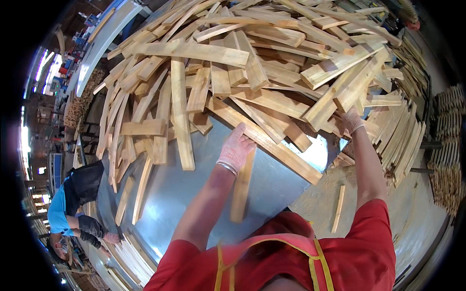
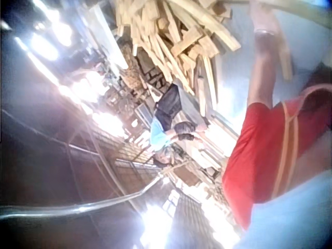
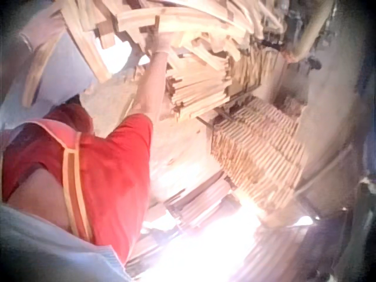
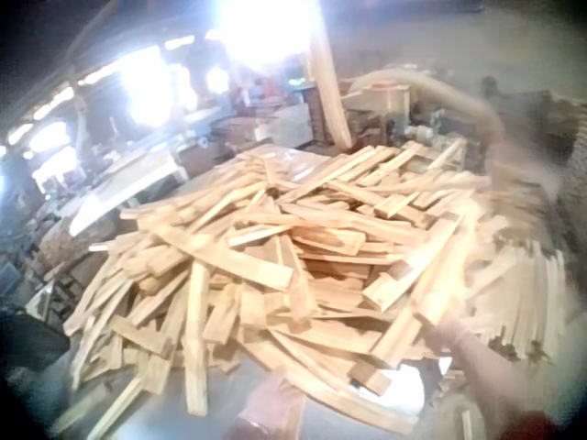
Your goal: The person picks up wooden planks from a large pile on a metal table and arranges them into a neat stack. The person handles the planks by hand, moving them from a disorganized pile to an organized stack on the left side of the table.
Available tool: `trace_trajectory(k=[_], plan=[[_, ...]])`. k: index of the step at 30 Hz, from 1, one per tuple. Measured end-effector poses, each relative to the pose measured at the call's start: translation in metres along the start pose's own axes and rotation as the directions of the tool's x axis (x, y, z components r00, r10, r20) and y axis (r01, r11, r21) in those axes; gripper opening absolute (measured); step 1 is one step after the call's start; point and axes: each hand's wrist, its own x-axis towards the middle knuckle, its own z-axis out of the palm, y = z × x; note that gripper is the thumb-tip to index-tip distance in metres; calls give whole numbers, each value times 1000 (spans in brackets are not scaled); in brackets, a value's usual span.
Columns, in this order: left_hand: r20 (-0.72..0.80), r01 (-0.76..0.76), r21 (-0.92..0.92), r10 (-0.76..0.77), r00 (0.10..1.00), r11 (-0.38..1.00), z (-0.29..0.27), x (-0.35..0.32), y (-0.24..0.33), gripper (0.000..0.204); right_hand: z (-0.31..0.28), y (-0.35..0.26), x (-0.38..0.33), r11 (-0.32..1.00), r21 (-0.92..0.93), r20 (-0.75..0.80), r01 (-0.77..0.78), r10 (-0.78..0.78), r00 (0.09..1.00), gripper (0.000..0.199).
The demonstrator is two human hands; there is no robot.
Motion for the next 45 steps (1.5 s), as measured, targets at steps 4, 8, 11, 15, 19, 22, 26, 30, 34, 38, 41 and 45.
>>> trace_trajectory(k=[4,8,11,15,19,22,26,30,34,38,41,45], plan=[[85,34,-15,-33,996,999,-15,7,0,70,12,12,33,948,313,-42,-63,80,996,35],[104,42,4,-42,994,999,-10,11,3,61,64,17,14,902,432,46,4,-26,999,50],[173,-100,-6,100,980,995,-6,-8,11,63,84,12,-33,910,414,197,-39,-48,979,57],[379,-61,-164,120,918,985,-55,-39,23,77,102,32,-125,982,121,682,-142,22,731,65],[391,16,-423,166,905,906,-74,-43,20,72,78,36,-85,900,-200,779,388,-94,620,46],[252,-199,-231,257,933,952,-70,-43,8,69,103,-5,-66,709,-533,228,462,-406,885,60],[228,-162,-102,182,956,982,-68,-23,13,67,118,-2,16,977,-131,461,168,-90,883,85],[184,-269,-74,278,943,960,-47,-28,-1,70,168,7,18,987,77,690,-140,49,722,88],[163,-244,-227,284,945,943,-66,-49,-5,61,213,-1,-71,987,108,726,-122,6,687,88],[281,-104,-174,150,948,979,-119,-132,28,56,255,40,-163,950,247,690,-191,-34,723,71],[382,-75,-4,71,921,997,-188,-208,35,67,286,93,-285,938,283,645,-201,-31,764,69],[390,-154,209,62,919,966,-298,-306,-6,75,324,189,-443,856,435,646,-280,-80,759,82]])
